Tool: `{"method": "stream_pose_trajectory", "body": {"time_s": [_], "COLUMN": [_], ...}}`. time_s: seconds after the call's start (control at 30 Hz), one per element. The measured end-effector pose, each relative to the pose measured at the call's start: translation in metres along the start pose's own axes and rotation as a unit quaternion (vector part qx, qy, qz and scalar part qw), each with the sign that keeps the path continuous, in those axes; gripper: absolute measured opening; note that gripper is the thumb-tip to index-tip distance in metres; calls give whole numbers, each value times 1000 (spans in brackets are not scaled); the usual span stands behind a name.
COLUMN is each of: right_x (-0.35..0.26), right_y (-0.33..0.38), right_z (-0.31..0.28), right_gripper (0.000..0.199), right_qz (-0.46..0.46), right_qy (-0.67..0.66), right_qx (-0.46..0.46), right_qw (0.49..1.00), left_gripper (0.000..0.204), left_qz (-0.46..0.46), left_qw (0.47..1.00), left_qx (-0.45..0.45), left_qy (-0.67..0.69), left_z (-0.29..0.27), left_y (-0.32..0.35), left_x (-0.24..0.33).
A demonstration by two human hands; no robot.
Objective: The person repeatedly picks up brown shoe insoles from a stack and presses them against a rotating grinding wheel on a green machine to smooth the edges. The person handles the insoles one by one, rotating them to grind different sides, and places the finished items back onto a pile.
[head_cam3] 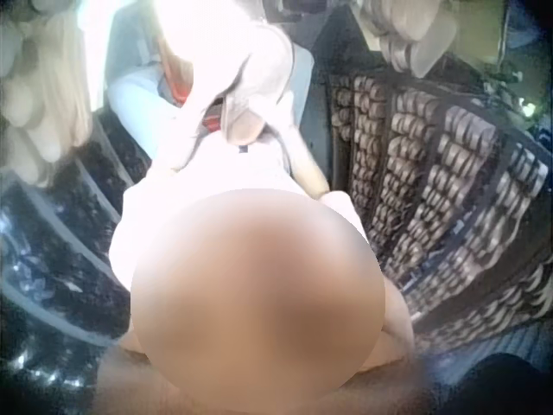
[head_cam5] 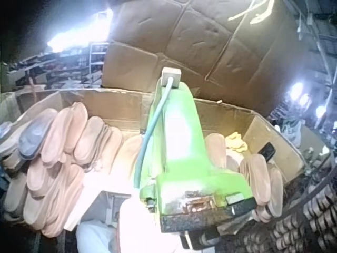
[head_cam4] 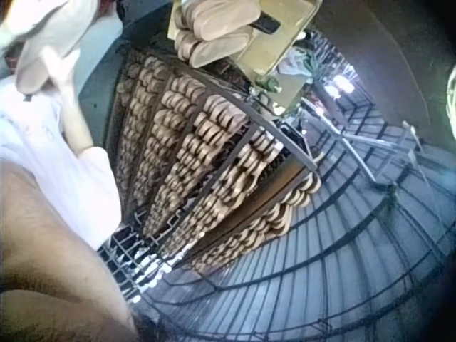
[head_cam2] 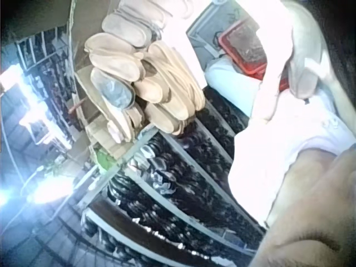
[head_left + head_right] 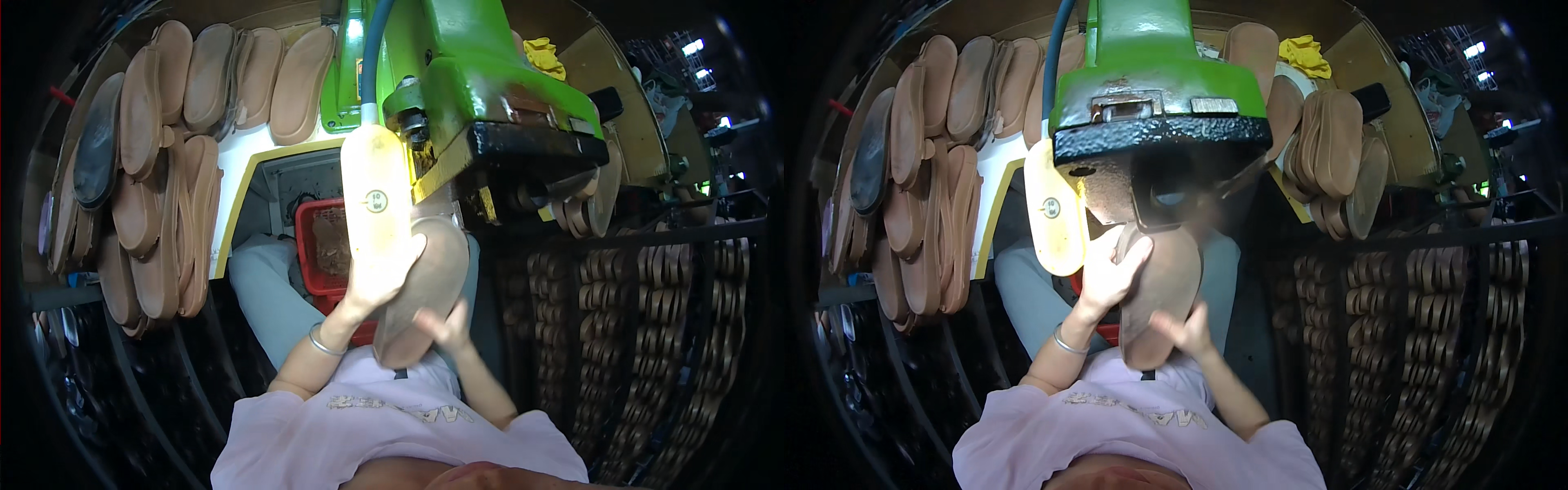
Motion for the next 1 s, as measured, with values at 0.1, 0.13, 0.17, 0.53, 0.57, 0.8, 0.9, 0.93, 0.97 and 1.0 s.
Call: {"method": "stream_pose_trajectory", "body": {"time_s": [0.1,0.13,0.17,0.53,0.57,0.8,0.9,0.93,0.97,1.0], "right_x": [43,49,53,-35,-43,-89,-99,-99,-99,-98], "right_y": [69,82,92,36,23,-56,-77,-84,-89,-94], "right_z": [2,-4,-12,-113,-117,-129,-118,-116,-111,-103], "right_gripper": [58,57,56,45,43,39,39,38,38,38], "right_qz": [171,214,255,-49,-70,-123,-122,-119,-121,-122], "right_qy": [-26,-76,-124,-52,-45,-25,-20,-12,-19,-26], "right_qx": [3,20,37,323,324,293,232,230,217,204], "right_qw": [985,974,958,944,943,948,965,966,969,971], "left_gripper": [21,21,23,34,34,29,26,25,24,23], "left_qz": [30,32,31,24,31,36,42,50,31,12], "left_qw": [999,999,998,992,994,993,993,994,993,992], "left_qx": [34,44,51,-1,-6,56,75,80,83,85], "left_qy": [25,3,12,126,105,97,75,63,76,88], "left_z": [0,-3,-5,-18,-19,-25,-33,-37,-41,-45], "left_y": [8,11,13,19,18,17,20,21,22,24], "left_x": [-20,-22,-25,-24,-21,3,4,4,2,3]}}
Point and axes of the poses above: each hand's wrist, its own y-axis away from the middle knuckle, its own z-axis out of the palm, x = y × z, the point moved 4 cm from there along -y, towards the middle knuckle, and after that the axes turned 1 degree about -y, right-handed, at the moved point
